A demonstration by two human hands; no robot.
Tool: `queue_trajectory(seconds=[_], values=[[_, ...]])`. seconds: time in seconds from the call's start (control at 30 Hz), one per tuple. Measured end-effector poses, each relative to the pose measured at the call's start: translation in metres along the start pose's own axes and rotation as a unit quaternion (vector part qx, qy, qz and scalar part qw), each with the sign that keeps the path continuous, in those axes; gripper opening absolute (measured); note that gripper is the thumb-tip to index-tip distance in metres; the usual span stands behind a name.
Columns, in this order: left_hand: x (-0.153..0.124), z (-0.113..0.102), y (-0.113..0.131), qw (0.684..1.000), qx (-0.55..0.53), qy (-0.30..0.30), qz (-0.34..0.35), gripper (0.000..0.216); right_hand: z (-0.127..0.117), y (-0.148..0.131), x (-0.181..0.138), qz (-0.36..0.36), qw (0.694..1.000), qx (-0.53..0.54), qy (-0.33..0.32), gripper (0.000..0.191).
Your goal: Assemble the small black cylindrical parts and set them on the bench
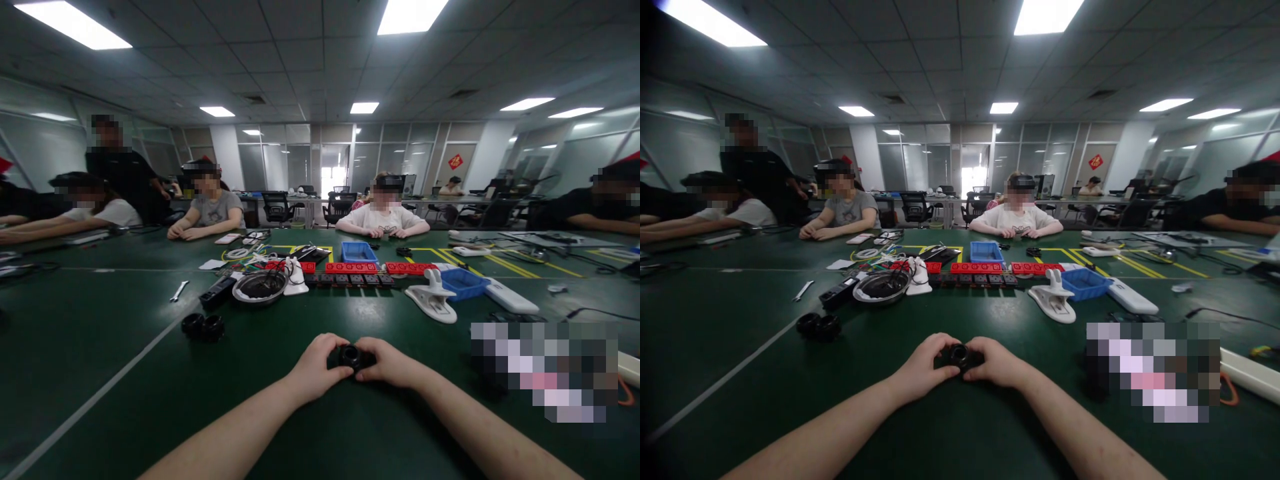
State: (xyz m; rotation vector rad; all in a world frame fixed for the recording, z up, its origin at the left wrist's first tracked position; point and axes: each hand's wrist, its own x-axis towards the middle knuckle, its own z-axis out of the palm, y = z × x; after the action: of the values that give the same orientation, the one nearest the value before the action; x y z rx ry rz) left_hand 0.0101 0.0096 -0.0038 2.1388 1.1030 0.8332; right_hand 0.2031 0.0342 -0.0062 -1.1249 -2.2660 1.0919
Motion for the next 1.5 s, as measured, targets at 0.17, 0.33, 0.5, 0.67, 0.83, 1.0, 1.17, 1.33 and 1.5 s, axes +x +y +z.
queue_trajectory(seconds=[0.17,0.33,0.5,0.67,0.83,1.0,1.17,1.33,1.5], values=[[0.002,0.007,-0.007,0.999,0.005,0.019,-0.032,0.034,0.013,0.0,0.005,0.048,0.992,-0.098,0.065,0.033],[0.004,0.015,-0.008,0.994,0.027,0.078,-0.075,0.03,0.03,-0.007,0.009,0.084,0.95,-0.259,0.155,0.028],[0.004,0.013,-0.004,0.993,0.032,0.08,-0.082,0.03,0.025,-0.012,0.003,0.05,0.96,-0.244,0.13,0.038],[0.001,0.009,-0.007,0.999,-0.01,0.03,-0.04,0.042,0.007,-0.007,-0.001,-0.023,0.994,-0.088,0.055,0.06],[0.0,0.009,-0.01,0.999,-0.011,0.032,-0.018,0.061,-0.004,-0.002,0.002,-0.03,0.999,-0.022,-0.011,0.05],[0.003,0.008,-0.01,0.999,-0.014,0.023,-0.021,0.041,-0.003,0.004,0.005,-0.01,0.999,-0.015,-0.031,0.026],[0.006,0.011,-0.011,0.998,-0.016,0.045,-0.039,0.039,0.003,0.007,0.009,0.038,0.999,-0.01,-0.001,0.024],[0.008,0.017,-0.012,0.994,-0.008,0.09,-0.067,0.036,0.021,-0.002,0.012,0.076,0.969,-0.201,0.124,0.032],[0.008,0.018,-0.01,0.989,0.008,0.12,-0.08,0.032,0.032,-0.01,0.009,0.082,0.932,-0.314,0.159,0.028]])
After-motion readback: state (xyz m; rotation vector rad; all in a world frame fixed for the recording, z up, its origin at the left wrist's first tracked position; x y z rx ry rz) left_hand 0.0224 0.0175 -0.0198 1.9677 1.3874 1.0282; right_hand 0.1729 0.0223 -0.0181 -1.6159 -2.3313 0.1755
